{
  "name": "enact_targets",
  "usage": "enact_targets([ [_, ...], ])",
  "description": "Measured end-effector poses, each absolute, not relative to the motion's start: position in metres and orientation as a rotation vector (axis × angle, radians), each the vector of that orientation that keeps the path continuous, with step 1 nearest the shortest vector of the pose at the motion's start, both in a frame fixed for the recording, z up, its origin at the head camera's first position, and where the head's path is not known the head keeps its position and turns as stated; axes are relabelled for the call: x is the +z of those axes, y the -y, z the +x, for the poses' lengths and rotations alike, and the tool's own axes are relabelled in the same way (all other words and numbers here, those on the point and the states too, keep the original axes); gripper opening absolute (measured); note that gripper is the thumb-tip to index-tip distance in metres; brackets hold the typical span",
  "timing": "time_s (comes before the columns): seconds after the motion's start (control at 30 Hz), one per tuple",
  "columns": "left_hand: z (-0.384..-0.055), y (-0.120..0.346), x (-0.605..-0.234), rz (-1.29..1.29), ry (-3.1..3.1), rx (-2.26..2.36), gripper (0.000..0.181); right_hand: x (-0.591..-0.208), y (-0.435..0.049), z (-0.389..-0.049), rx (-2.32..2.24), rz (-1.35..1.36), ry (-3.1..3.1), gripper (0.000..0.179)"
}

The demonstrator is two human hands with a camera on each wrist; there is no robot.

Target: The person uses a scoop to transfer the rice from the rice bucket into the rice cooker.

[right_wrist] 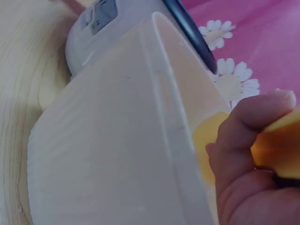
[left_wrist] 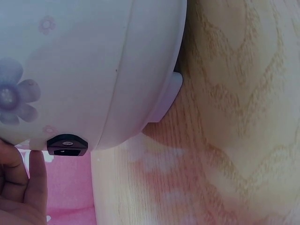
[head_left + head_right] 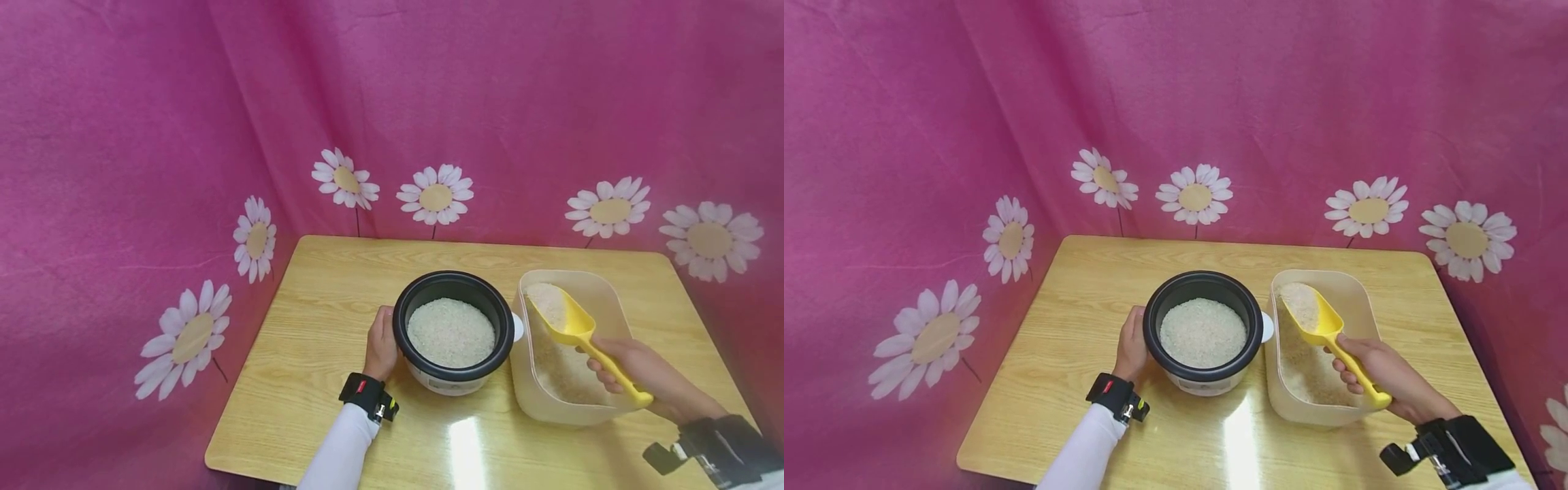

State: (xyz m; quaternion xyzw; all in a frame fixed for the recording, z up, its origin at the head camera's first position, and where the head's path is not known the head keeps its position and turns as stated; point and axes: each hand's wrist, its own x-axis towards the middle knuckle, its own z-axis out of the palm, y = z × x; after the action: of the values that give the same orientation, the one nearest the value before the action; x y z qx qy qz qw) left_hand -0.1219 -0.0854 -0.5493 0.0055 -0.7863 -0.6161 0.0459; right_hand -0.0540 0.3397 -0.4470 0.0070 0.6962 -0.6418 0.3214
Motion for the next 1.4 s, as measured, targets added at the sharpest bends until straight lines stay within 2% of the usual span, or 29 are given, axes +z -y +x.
enact_targets([
  [0.73, -0.124, 0.085, -0.549, 0.002, 2.402, -1.869, 0.041, -0.438, -0.337, -0.032, -2.040, -0.058, -1.582, 0.043],
  [1.03, -0.125, 0.085, -0.548, 0.003, 2.403, -1.885, 0.043, -0.440, -0.339, -0.023, -2.074, -0.140, -1.567, 0.045],
  [1.4, -0.123, 0.084, -0.548, 0.020, 2.392, -1.877, 0.040, -0.430, -0.326, -0.019, -2.062, -0.098, -1.589, 0.043],
])
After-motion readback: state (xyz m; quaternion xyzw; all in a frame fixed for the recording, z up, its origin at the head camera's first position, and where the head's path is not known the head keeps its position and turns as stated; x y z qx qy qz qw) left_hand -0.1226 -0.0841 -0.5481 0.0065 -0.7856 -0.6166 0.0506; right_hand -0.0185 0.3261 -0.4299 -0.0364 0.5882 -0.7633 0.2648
